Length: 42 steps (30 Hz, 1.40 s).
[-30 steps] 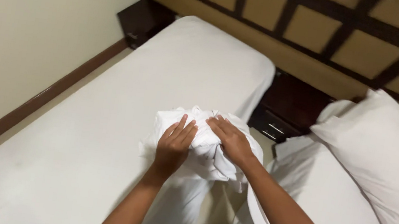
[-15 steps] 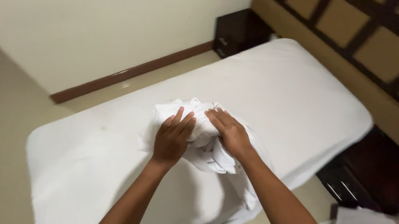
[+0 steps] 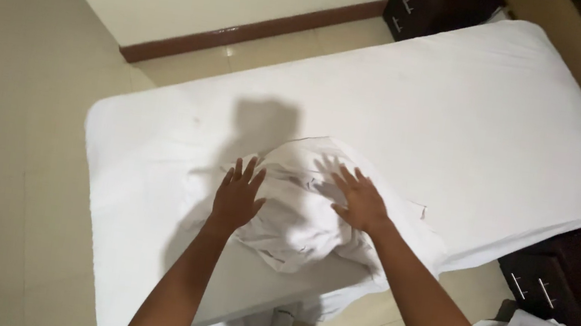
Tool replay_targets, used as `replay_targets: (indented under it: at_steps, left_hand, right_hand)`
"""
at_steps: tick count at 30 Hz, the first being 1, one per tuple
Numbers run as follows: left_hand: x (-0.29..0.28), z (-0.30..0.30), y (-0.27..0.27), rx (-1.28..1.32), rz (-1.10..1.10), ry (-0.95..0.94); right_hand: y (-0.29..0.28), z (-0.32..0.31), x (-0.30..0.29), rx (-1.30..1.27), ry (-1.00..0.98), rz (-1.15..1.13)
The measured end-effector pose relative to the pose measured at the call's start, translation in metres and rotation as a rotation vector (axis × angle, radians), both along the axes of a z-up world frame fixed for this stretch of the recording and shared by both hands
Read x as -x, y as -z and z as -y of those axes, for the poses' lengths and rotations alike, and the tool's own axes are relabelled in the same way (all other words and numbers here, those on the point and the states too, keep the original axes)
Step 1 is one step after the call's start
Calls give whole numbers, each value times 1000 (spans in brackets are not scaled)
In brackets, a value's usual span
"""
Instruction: The person smooths a white fitted sheet on a single bed, then picks up a crumpled white sheet from an adjacent bed and spreads it over the first bed. They repeatedly smooth, fold, and tuck the sheet to cover the mattress, adjusting the edges and corners throughout the process.
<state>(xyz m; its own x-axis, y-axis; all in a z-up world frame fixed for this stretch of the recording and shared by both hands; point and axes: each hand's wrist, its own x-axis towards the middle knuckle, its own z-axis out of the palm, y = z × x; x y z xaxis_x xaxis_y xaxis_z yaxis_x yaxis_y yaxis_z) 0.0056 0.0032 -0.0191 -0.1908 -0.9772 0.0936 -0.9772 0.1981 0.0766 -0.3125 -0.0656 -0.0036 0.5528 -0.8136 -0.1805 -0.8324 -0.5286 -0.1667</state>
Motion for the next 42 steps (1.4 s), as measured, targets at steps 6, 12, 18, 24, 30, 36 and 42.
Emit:
replay_targets:
  at_steps: [6,12,18,24,30,36,42]
  left_hand:
    - [9,-1,19,-79,-69,0]
    - [32,5,26,-78,-145,31]
    - [59,10,29,-102,-196,112]
    - [90,18,36,-142,-165,223]
    - [121,23,58,-104,-197,354]
    - [159,32,86,-169,-187,431]
    - [199,41,91,-248,-170,482]
  right_hand:
    - [9,-2,39,-34,163,-15]
    - [24,-19,85,-8,241,-13]
    - [41,-45,119,10,363,15]
    - [67,-73,145,65,437,38]
    - [88,-107,166,55,544,50]
    - [106,-133,188,5,651,46]
    - [124,-146,205,-19,769,66]
